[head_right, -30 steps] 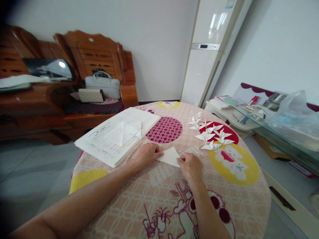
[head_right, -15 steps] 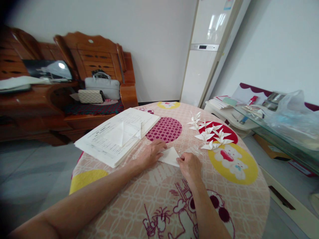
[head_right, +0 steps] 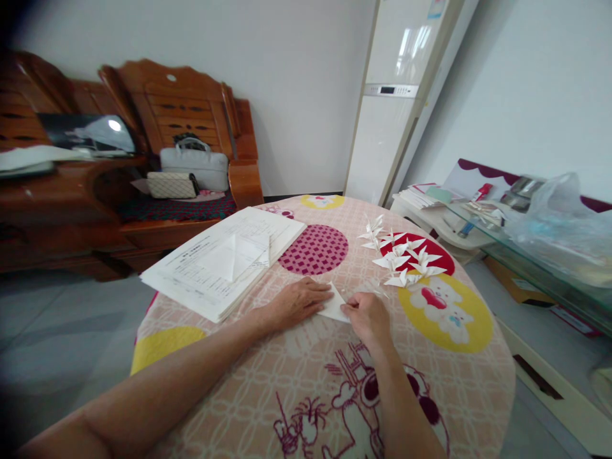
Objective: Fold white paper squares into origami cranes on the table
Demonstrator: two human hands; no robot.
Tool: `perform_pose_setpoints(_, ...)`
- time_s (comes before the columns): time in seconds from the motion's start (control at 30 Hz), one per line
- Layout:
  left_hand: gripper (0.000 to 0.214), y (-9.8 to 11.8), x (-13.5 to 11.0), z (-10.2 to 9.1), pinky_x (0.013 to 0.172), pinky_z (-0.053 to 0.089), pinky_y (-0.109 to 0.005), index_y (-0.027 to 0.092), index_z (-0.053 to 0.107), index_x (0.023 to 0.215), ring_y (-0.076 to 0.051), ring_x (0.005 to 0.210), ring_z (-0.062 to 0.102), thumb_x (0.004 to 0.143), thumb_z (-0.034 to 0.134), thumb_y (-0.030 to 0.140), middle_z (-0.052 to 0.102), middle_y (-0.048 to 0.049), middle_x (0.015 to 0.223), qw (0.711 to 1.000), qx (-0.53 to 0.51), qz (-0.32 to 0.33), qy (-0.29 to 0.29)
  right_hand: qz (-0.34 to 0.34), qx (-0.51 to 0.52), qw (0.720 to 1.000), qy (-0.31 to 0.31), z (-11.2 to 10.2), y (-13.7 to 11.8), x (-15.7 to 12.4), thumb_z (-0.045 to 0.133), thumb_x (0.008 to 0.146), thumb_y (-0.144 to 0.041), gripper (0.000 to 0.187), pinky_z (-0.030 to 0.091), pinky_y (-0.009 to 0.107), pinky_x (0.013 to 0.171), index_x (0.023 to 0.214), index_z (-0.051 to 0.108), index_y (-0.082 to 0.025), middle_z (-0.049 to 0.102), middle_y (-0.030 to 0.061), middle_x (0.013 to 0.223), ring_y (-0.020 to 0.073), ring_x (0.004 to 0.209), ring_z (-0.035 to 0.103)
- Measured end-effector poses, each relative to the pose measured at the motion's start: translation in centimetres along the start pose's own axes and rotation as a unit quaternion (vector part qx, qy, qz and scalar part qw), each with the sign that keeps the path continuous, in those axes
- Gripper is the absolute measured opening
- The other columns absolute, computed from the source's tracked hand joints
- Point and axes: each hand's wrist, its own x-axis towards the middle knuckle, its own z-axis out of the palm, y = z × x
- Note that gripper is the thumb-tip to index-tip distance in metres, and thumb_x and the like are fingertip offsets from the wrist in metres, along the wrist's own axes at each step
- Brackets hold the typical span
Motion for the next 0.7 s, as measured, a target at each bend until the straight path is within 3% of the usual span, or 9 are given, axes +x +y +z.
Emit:
perform_pose_setpoints(0.13,0.032,0.2,0.0,-0.1,0.101,0.042,-0.035,0.020,0.059,0.123,-0.021,0.117,0.056,0.092,0.052,0.024,0.057,-0.0076,0.134,1.000,0.013,0.005,-0.010,-0.003,0.136,0.989,-0.057,-0.6,2.0,0.1,0.062,0.070,-0.026,0.015,0.038,0.022,0.052,0.071,0.071,-0.014,0.066,0.0013,0.060,0.0133,0.054,0.056)
perform_pose_setpoints(0.3,0.031,0.3,0.0,0.0,0.102,0.041,-0.035,0.019,0.059,0.122,-0.021,0.116,0.056,0.093,0.050,0.024,0.057,-0.0087,0.134,0.999,0.029,0.013,-0.014,-0.002,0.209,0.974,-0.086,-0.9,3.3,-0.1,0.062,0.066,-0.023,0.015,0.039,0.021,0.050,0.074,0.070,-0.013,0.064,-0.0001,0.056,0.0111,0.049,0.052)
perform_pose_setpoints(0.43,0.031,0.2,0.0,0.1,0.101,0.041,-0.036,0.020,0.058,0.122,-0.022,0.115,0.056,0.092,0.051,0.025,0.057,-0.0081,0.134,0.999,0.035,0.009,-0.011,0.007,0.181,0.978,-0.105,-1.2,3.2,-0.1,0.064,0.063,-0.021,0.015,0.038,0.020,0.048,0.075,0.070,-0.013,0.063,-0.0012,0.055,0.0112,0.049,0.053)
perform_pose_setpoints(0.7,0.033,0.3,0.1,0.2,0.102,0.039,-0.035,0.020,0.056,0.124,-0.021,0.115,0.056,0.092,0.051,0.025,0.056,-0.0086,0.135,0.998,0.056,0.018,-0.019,-0.018,0.014,0.998,-0.058,-1.7,1.4,-0.8,0.059,0.065,-0.012,0.011,0.036,0.021,0.053,0.071,0.068,-0.016,0.066,0.0002,0.061,0.0129,0.058,0.058)
